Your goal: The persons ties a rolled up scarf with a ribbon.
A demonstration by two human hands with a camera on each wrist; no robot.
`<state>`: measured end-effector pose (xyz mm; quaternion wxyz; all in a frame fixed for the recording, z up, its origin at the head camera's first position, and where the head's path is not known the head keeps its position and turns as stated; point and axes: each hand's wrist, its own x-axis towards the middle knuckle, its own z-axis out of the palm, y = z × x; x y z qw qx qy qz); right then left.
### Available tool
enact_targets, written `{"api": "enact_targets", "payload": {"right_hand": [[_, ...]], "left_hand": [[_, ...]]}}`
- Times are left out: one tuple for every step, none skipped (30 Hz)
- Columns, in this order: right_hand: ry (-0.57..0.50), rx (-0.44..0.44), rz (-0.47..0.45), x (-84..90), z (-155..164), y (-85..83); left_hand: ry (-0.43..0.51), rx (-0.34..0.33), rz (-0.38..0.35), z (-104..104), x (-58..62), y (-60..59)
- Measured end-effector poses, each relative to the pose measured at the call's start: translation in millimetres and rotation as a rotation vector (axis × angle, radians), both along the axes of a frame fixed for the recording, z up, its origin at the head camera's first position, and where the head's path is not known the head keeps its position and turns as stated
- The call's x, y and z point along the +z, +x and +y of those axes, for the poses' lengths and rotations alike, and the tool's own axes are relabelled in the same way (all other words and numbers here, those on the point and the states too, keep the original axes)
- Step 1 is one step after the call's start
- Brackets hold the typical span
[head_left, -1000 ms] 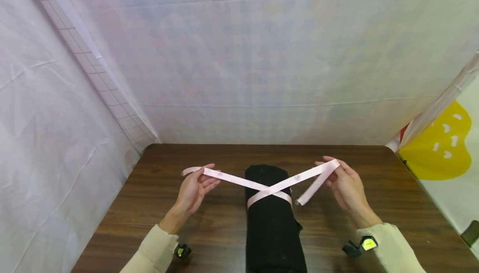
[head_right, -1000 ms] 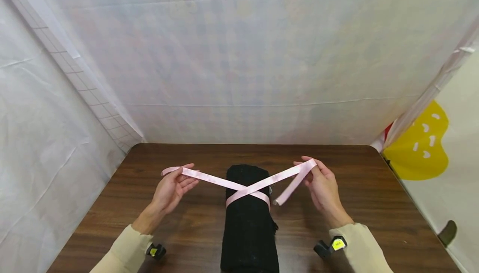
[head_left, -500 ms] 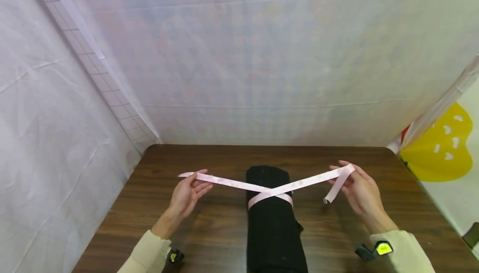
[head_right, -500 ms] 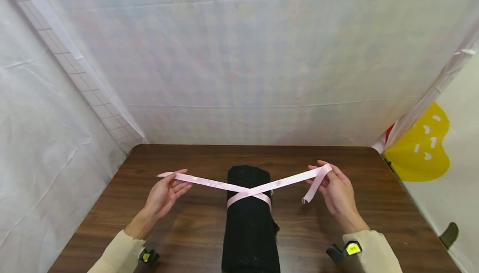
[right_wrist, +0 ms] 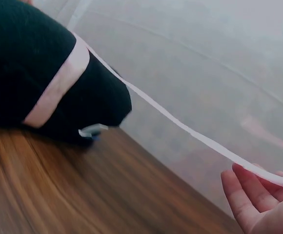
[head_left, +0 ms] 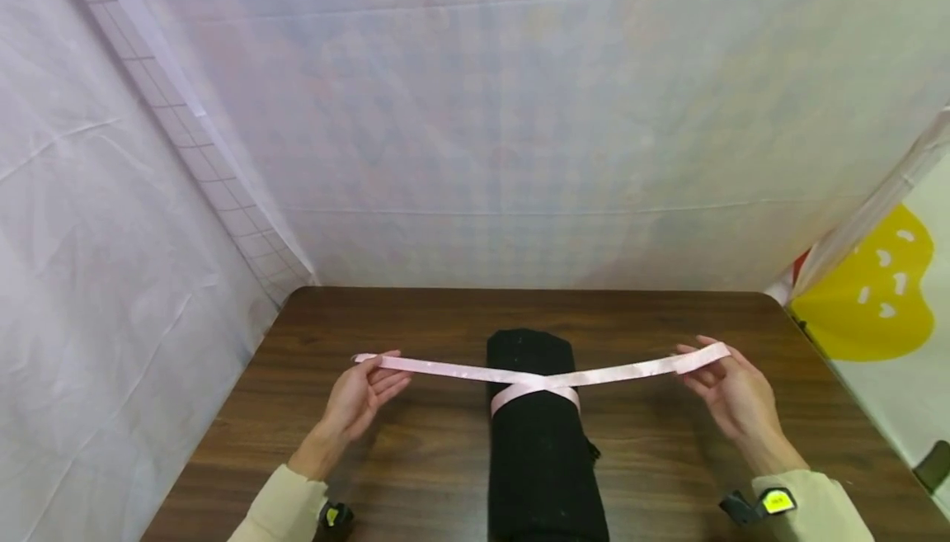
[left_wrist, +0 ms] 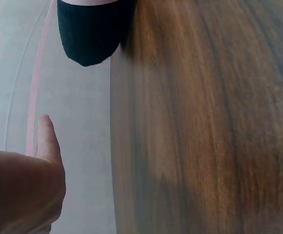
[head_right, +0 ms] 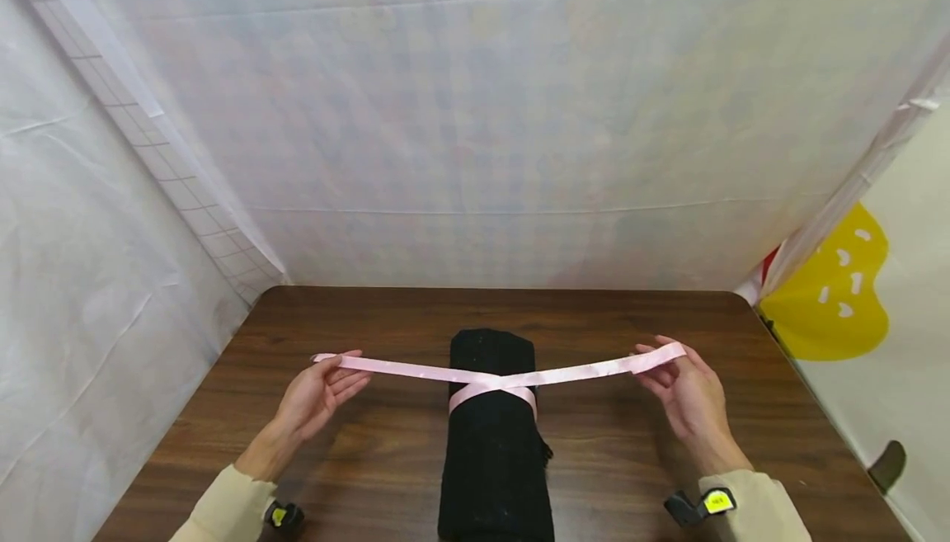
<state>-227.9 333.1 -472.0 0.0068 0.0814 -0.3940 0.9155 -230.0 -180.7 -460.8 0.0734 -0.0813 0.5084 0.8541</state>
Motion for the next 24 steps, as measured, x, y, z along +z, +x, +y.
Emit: {"api": "enact_targets", "payload": {"right_hand": [[-0.012,0.0,-0.008,-2.1,3,-0.4],[-0.019,-0.002,-0.015,-4.2,5,-0.5],[-0.025,-0.001,-0.022,-6.1,8,-0.5],[-0.026,-0.002,-0.032,-7.8,11,-0.4],[-0.024,-0.002,-0.043,-9.5,14,-0.3],[-0.022,0.003,-0.051,-11.4,16,-0.1],[-0.02,0.011,-0.057,-13.2,19,-0.1],[-0.019,0.02,-0.058,-15.1,22,0.0],[-0.024,0.029,-0.06,-17.0,25,-0.2],[-0.026,0.035,-0.064,-19.1,27,-0.1],[-0.024,0.043,-0.069,-20.9,29,0.0],[-0.024,0.049,-0.075,-22.6,31,0.4],[-0.025,0.052,-0.083,-23.8,33,0.6],[-0.036,0.059,-0.088,-24.9,35,0.7],[-0.044,0.062,-0.097,-25.8,38,0.9],[-0.05,0.064,-0.107,-26.6,40,1.5],[-0.055,0.067,-0.113,-27.4,42,1.9],[-0.061,0.066,-0.118,-28.2,45,2.3],[-0.068,0.064,-0.123,-29.1,47,2.5],[-0.067,0.059,-0.13,-29.8,49,3.0],[-0.056,0.051,-0.139,-30.3,51,3.5],[-0.043,0.044,-0.149,-30.8,53,4.2],[-0.042,0.042,-0.158,-31.3,55,4.7],[-0.034,0.034,-0.169,-31.7,57,5.1]], "left_hand": [[0.003,-0.003,-0.004,-1,-0.3,-0.2],[0.002,-0.006,-0.004,-2,-0.5,-0.3],[0.004,-0.006,-0.01,-3,-0.7,-0.4],[0.004,-0.006,-0.014,-3,-1.0,-0.5],[0.003,-0.005,-0.018,-4,-1.2,-0.7],[0.004,-0.007,-0.021,-5,-1.5,-0.8],[0.005,-0.008,-0.025,-6,-2.1,-1.0],[0.004,-0.01,-0.027,-6,-2.5,-1.0],[0.004,-0.01,-0.031,-7,-2.8,-1.0],[0.004,-0.011,-0.035,-7,-3.2,-1.1],[0.005,-0.009,-0.037,-8,-3.5,-1.0],[0.004,-0.008,-0.04,-9,-4.0,-0.9],[0.004,-0.006,-0.039,-9,-4.2,-0.5],[0.002,0.0,-0.038,-10,-4.5,0.1],[0.001,0.006,-0.037,-11,-5.1,0.6],[0.001,0.011,-0.036,-12,-5.7,1.1],[0.0,0.015,-0.036,-13,-6.2,1.8],[0.0,0.016,-0.036,-14,-6.8,2.5],[-0.001,0.016,-0.035,-15,-7.2,3.1],[-0.003,0.018,-0.038,-16,-7.7,3.5],[-0.003,0.019,-0.041,-17,-8.2,3.7],[-0.005,0.021,-0.043,-18,-8.3,4.1],[-0.006,0.022,-0.046,-19,-8.6,4.4],[-0.01,0.021,-0.047,-20,-8.7,4.6]]}}
